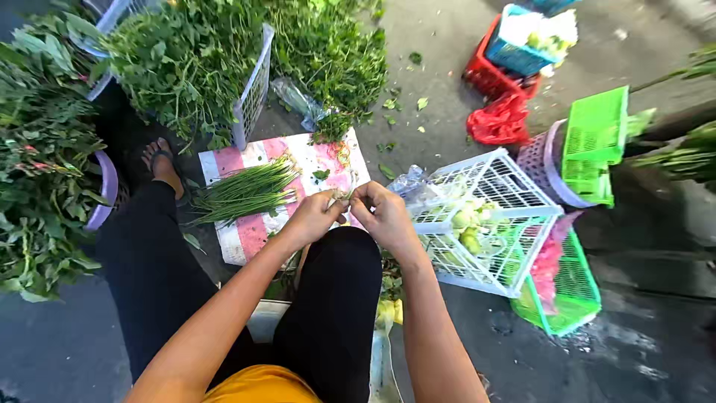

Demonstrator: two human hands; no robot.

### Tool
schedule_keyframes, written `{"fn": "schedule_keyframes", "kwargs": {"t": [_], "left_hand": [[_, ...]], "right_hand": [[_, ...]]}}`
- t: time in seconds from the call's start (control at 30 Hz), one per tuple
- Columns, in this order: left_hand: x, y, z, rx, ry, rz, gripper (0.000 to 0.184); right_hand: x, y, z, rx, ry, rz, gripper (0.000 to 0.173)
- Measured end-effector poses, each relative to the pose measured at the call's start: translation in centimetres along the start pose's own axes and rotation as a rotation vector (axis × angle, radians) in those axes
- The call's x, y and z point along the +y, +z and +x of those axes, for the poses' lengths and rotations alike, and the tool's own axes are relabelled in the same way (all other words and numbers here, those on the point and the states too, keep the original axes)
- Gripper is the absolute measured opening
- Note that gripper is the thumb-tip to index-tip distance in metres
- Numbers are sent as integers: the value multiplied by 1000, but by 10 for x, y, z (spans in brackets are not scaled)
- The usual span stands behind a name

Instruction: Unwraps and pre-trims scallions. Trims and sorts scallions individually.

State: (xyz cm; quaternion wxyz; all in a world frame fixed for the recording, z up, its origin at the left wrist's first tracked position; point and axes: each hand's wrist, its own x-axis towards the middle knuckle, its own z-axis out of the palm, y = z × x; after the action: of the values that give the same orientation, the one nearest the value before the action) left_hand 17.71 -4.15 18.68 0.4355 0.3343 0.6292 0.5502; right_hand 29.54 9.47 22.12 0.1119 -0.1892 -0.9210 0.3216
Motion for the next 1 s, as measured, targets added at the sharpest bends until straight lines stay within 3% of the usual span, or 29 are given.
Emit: {"fn": "schedule_keyframes", "kwargs": {"t": [0.13,0.3,0.37,0.43,0.6,0.7,0.8,0.93,1.0], "left_hand": [[18,-4,-19,-26,72,26,32],[41,-12,-37,62,217,372,29],[47,-18,-45,101,248,392,28],[53,-22,-55,96,252,279,29],[65,-20,-64,49,189,132,33],[65,-17,-61,75,187,181,33],[69,-16,-66,99,207,270,32],[72,-14,-69,57,237,369,31],[72,-16,-69,15,240,400,31]], "right_hand": [[-23,-12,-3,-9,-86,8,9],[-45,-29,-5,40,-206,-230,10],[-50,-40,-8,84,-224,-252,11],[-55,-51,-13,121,-168,-104,15],[-75,-39,-27,73,143,715,27],[-82,-25,-31,99,189,884,42],[-87,-15,-35,167,167,883,46],[-89,-9,-35,318,0,636,23],[-86,-20,-32,358,-46,479,21]]}}
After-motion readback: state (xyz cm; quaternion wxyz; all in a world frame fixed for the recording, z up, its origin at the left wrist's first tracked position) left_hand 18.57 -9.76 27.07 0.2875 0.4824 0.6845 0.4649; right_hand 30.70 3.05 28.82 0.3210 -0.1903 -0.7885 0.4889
